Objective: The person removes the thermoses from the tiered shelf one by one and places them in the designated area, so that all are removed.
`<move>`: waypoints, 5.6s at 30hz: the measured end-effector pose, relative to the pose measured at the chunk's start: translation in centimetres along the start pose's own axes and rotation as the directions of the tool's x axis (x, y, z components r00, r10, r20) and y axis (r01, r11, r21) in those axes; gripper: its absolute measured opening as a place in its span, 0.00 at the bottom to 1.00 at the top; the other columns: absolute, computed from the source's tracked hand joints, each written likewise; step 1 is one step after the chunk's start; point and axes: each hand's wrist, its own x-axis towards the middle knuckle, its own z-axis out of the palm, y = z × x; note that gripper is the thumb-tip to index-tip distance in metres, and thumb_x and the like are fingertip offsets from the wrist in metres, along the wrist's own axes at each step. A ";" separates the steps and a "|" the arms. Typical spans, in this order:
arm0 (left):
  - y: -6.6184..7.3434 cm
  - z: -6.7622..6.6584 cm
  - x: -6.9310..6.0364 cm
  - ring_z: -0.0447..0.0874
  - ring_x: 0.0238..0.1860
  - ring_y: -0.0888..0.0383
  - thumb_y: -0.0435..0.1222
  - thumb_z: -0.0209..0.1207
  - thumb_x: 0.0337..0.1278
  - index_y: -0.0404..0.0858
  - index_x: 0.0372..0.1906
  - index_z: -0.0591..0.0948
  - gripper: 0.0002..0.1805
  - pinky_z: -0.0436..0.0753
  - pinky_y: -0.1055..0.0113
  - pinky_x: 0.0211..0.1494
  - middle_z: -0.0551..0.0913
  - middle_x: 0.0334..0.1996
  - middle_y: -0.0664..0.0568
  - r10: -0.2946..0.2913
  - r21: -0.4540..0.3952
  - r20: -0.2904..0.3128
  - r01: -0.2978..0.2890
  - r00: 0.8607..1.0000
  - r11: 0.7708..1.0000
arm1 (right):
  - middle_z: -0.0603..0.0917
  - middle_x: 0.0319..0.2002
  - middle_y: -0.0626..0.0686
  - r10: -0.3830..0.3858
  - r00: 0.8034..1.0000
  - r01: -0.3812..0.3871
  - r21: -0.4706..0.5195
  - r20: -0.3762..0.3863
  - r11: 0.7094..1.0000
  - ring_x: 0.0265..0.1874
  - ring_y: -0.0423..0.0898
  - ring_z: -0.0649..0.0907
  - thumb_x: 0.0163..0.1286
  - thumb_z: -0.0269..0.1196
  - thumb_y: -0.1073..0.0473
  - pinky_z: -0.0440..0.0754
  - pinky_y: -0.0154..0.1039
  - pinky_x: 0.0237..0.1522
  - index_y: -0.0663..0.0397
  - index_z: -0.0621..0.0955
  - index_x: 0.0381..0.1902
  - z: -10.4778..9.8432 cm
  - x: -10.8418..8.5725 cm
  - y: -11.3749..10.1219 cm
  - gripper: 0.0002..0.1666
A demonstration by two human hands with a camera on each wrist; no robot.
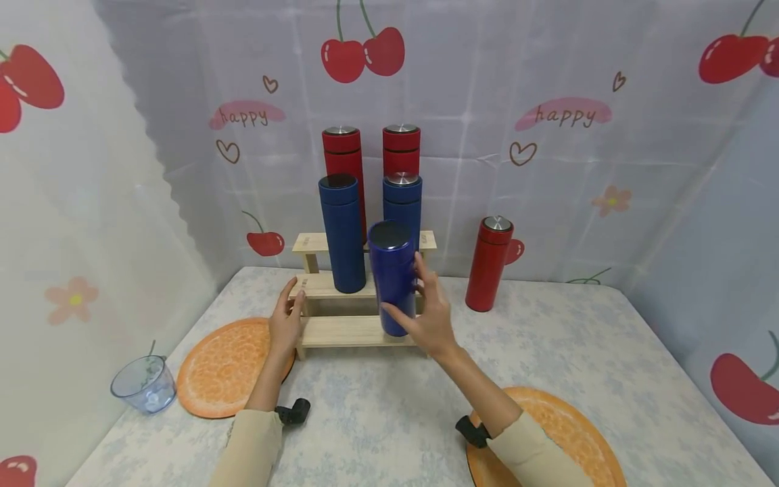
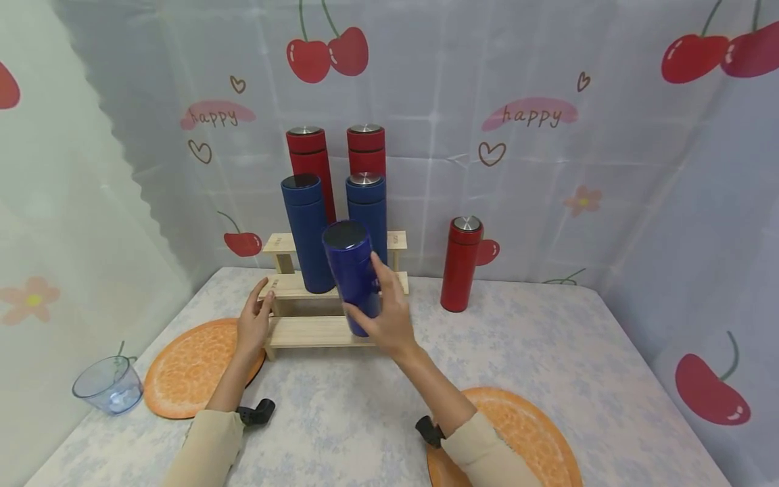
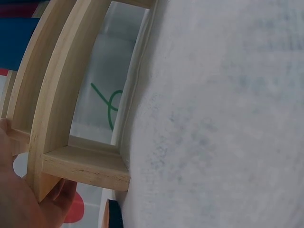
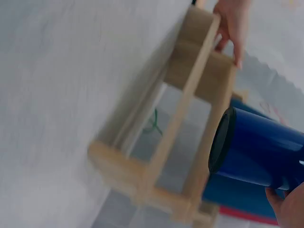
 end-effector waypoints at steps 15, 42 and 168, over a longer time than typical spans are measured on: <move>0.0 0.0 0.2 0.75 0.50 0.48 0.60 0.47 0.59 0.61 0.66 0.64 0.30 0.73 0.53 0.46 0.79 0.50 0.43 -0.021 -0.001 0.000 0.021 1.000 1.000 | 0.72 0.56 0.58 0.065 0.935 -0.169 -0.278 -0.348 0.945 0.49 0.49 0.74 0.43 0.73 0.70 0.74 0.35 0.45 0.60 0.59 0.68 -14.3 2.2 4.6 0.55; -0.5 0.3 0.1 0.78 0.46 0.49 0.60 0.48 0.60 0.60 0.66 0.66 0.29 0.74 0.58 0.39 0.81 0.47 0.44 0.017 -0.009 0.002 -0.017 1.000 1.000 | 0.64 0.56 0.64 0.323 0.823 -0.503 -0.336 -0.467 0.796 0.52 0.56 0.67 0.50 0.72 0.66 0.66 0.53 0.52 0.44 0.54 0.70 -15.9 -4.3 18.7 0.55; -0.7 0.2 0.3 0.77 0.47 0.50 0.59 0.48 0.60 0.57 0.66 0.66 0.29 0.74 0.56 0.42 0.81 0.45 0.44 0.046 -0.002 -0.027 -0.046 0.999 0.999 | 0.50 0.71 0.49 0.477 0.779 -0.618 -0.367 -0.407 0.695 0.67 0.53 0.57 0.53 0.70 0.66 0.52 0.49 0.65 0.39 0.44 0.73 -24.6 -5.4 19.2 0.61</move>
